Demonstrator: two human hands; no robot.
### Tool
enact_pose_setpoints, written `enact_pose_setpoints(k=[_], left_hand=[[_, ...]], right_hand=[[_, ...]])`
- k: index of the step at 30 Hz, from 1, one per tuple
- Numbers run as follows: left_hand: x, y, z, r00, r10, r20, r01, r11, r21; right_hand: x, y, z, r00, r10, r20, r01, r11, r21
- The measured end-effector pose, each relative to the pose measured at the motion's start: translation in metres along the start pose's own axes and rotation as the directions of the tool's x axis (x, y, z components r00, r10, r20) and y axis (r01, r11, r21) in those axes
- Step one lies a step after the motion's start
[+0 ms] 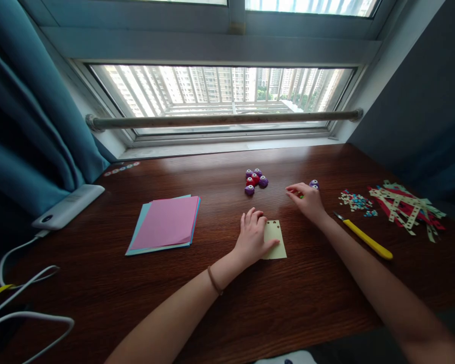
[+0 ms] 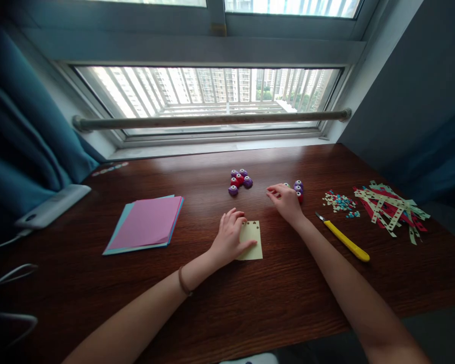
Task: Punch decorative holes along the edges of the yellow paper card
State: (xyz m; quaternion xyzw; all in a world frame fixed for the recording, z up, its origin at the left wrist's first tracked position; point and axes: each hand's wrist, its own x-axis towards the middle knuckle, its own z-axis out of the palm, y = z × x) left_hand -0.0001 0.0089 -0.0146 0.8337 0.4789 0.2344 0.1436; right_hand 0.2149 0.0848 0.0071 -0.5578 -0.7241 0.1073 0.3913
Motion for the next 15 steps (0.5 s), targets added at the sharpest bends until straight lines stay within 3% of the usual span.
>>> enact_pose_setpoints(k=[5, 9, 12, 15], left_hand=[[0.001, 0.0, 0.0, 1.0, -0.013, -0.011, 0.013, 1.0, 0.007], [0.001, 0.0, 0.0, 1.0, -0.012, -0.013, 0.012, 1.0, 0.015], [0.001, 0.0, 0.0, 1.0, -0.012, -0.015, 0.012, 1.0, 0.016], [0.001, 0.0, 0.001, 1.0, -0.017, -0.018, 0.017, 1.0, 0.01]], right_hand=[[0.049, -0.008, 0.051, 0.998, 0.029, 0.057, -0.025, 0.996, -0.084], [0.067, -0.01, 0.079, 0.995, 0.075, 0.069, -0.067, 0.99, -0.121], [0.065, -0.013, 0.083, 0.994, 0.088, 0.066, -0.081, 0.992, -0.1], [0.049, -0.019, 0.07, 0.996, 0.067, 0.065, -0.065, 0.997, -0.036]])
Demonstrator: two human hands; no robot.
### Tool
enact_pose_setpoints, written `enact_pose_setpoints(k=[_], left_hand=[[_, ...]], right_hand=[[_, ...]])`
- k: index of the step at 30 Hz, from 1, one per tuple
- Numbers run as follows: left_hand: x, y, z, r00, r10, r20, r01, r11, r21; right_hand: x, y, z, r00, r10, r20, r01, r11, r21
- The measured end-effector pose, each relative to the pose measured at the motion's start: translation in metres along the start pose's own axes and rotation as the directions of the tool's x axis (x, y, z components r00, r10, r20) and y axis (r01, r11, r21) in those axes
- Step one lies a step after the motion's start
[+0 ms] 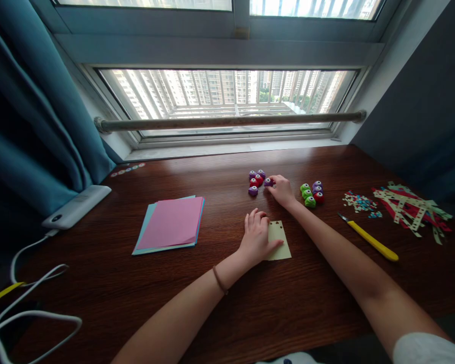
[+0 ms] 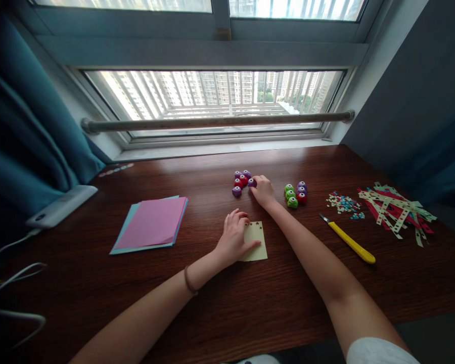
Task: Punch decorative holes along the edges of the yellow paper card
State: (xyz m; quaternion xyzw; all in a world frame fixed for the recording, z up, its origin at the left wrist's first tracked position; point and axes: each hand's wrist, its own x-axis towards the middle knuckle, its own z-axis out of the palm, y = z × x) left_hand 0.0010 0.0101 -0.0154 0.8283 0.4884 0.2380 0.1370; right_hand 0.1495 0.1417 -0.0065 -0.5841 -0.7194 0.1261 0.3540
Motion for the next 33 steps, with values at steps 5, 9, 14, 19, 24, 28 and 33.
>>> enact_pose_setpoints(k=[5, 9, 14, 19, 24, 28, 33], left_hand=[[0.0, 0.0, 0.002, 1.0, -0.009, -0.007, 0.008, 1.0, -0.015], [0.001, 0.0, 0.002, 1.0, -0.014, -0.014, 0.014, 1.0, -0.022], [0.001, 0.0, 0.001, 1.0, -0.012, -0.014, 0.012, 1.0, -0.018], [0.001, 0.0, 0.001, 1.0, -0.006, -0.017, 0.006, 1.0, -0.016], [0.001, 0.001, 0.0, 1.0, -0.007, -0.016, 0.007, 1.0, -0.012], [0.001, 0.001, 0.0, 1.0, -0.011, -0.01, 0.011, 1.0, -0.002], [0.001, 0.001, 0.001, 1.0, -0.014, 0.0, 0.014, 0.999, 0.03]], right_hand=[[-0.061, -0.004, -0.037, 0.996, -0.052, 0.067, 0.041, 0.986, 0.164], [-0.11, -0.001, -0.062, 0.986, -0.053, 0.156, 0.016, 0.974, 0.225], [-0.133, 0.0, -0.068, 0.989, -0.011, 0.149, -0.016, 0.983, 0.181], [-0.133, 0.001, -0.063, 0.987, 0.054, 0.149, -0.081, 0.979, 0.187], [-0.136, 0.004, -0.063, 0.981, 0.102, 0.164, -0.134, 0.971, 0.198], [-0.136, 0.001, -0.064, 0.979, 0.11, 0.172, -0.142, 0.973, 0.184], [-0.137, -0.003, -0.063, 0.985, 0.08, 0.15, -0.098, 0.988, 0.118]])
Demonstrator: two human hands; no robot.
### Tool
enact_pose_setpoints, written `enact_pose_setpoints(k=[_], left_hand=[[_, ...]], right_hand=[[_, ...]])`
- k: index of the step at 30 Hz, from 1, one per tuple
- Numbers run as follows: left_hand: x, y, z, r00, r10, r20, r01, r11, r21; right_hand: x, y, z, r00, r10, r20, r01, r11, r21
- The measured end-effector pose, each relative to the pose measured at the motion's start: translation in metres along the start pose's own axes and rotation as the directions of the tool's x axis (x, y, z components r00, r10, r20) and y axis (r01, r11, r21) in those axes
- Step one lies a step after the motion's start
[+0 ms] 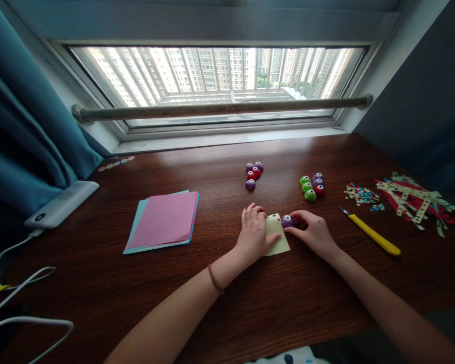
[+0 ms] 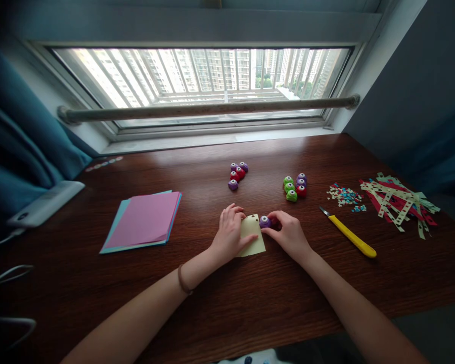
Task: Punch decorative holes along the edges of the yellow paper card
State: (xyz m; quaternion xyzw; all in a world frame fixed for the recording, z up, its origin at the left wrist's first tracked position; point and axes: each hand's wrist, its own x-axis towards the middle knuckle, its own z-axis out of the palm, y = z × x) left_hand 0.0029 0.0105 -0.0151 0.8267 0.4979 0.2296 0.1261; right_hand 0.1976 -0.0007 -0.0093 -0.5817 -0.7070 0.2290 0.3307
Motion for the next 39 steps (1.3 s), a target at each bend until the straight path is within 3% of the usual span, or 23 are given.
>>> enact_pose_setpoints(k=[9, 17, 30, 39], left_hand=[[-0.0002, -0.0005, 0.0025, 1.0, -0.009, -0.012, 0.009, 1.0, 0.007], [-0.0007, 0.0009, 0.0018, 1.0, -0.01, -0.006, 0.01, 0.999, 0.032], [-0.0016, 0.0024, 0.0012, 1.0, 0.0, 0.004, -0.001, 0.996, 0.091], [-0.0058, 0.0046, 0.0002, 0.975, 0.222, -0.004, -0.214, 0.943, 0.256]], right_hand=[[0.0017, -0.0085, -0.005, 0.99, -0.092, 0.103, 0.086, 0.994, 0.066], [0.0012, -0.0045, -0.0055, 0.982, -0.165, 0.093, 0.16, 0.985, 0.06], [0.0014, -0.0003, -0.0015, 0.977, -0.186, 0.105, 0.179, 0.981, 0.071], [0.0011, -0.003, -0.0017, 0.983, -0.149, 0.108, 0.136, 0.983, 0.123]])
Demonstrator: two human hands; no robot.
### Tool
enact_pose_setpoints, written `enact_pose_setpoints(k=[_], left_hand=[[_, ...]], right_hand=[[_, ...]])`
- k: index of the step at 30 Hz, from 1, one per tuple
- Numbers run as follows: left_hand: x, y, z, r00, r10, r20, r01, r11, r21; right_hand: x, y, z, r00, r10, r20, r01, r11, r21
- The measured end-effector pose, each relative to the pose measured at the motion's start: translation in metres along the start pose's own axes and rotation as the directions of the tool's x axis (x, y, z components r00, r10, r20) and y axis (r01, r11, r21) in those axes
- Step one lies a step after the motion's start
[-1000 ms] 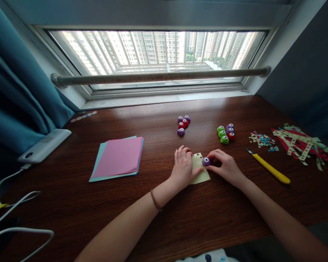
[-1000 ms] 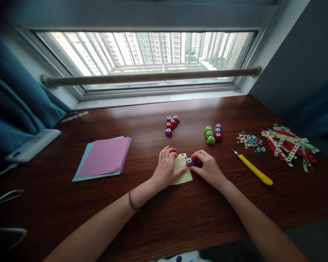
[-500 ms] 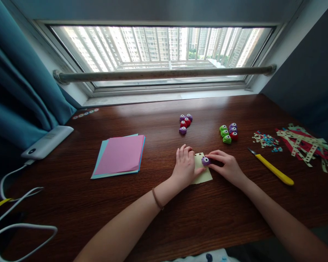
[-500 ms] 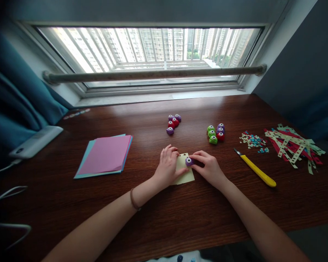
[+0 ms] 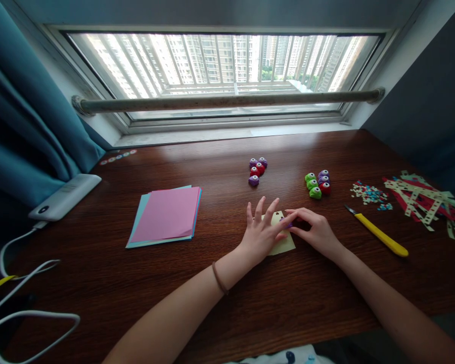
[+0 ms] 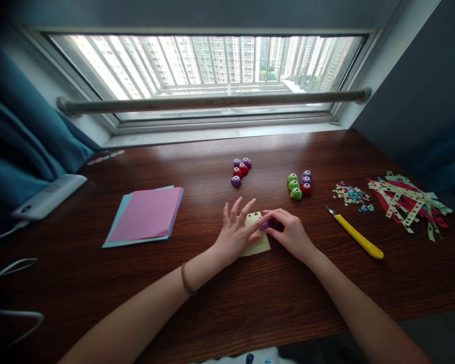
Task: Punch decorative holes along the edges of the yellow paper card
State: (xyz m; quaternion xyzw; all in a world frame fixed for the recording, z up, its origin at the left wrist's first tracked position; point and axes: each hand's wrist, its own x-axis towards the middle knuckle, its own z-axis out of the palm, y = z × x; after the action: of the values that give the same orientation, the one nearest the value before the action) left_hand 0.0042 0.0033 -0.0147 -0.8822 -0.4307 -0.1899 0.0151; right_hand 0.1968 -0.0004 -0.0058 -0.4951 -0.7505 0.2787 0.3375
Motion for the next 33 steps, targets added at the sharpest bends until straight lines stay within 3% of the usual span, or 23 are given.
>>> enact_pose_setpoints(k=[4, 10, 14, 16, 18, 20, 23, 29, 33], left_hand=[[0.0, -0.001, 0.004, 1.0, 0.013, -0.006, -0.013, 1.0, 0.01], [0.0, -0.002, 0.006, 1.0, 0.005, 0.002, -0.005, 1.0, -0.014], [0.0, -0.002, 0.005, 1.0, 0.003, 0.02, -0.003, 0.999, -0.032], [0.0, -0.002, 0.005, 1.0, 0.004, 0.027, -0.003, 0.999, -0.038], [0.0, -0.002, 0.006, 0.999, 0.006, 0.038, -0.005, 0.999, -0.039], [0.0, -0.002, 0.008, 0.999, 0.005, 0.05, -0.003, 0.999, -0.033], [0.0, -0.003, 0.011, 0.998, -0.01, 0.061, 0.011, 0.999, -0.03], [0.0, -0.002, 0.007, 0.997, -0.003, 0.073, 0.006, 0.999, -0.052], [0.0, -0.001, 0.004, 0.997, -0.017, 0.071, 0.021, 0.998, -0.057]], right_hand=[[-0.001, 0.002, 0.003, 0.995, 0.086, -0.057, -0.086, 0.996, 0.003], [0.0, 0.001, 0.001, 0.995, 0.096, -0.014, -0.093, 0.989, 0.116], [0.019, -0.008, 0.002, 0.977, 0.13, -0.168, -0.096, 0.976, 0.195], [0.037, -0.015, 0.007, 0.952, 0.122, -0.28, -0.105, 0.992, 0.076], [0.057, -0.023, 0.016, 0.946, 0.026, -0.324, -0.079, 0.986, -0.15], [0.074, -0.029, 0.028, 0.944, -0.041, -0.328, -0.089, 0.925, -0.37], [0.088, -0.032, 0.043, 0.952, -0.035, -0.303, -0.149, 0.814, -0.561], [0.085, -0.024, 0.056, 0.956, 0.032, -0.293, -0.214, 0.758, -0.616], [0.083, -0.026, 0.057, 0.956, 0.003, -0.295, -0.196, 0.755, -0.625]])
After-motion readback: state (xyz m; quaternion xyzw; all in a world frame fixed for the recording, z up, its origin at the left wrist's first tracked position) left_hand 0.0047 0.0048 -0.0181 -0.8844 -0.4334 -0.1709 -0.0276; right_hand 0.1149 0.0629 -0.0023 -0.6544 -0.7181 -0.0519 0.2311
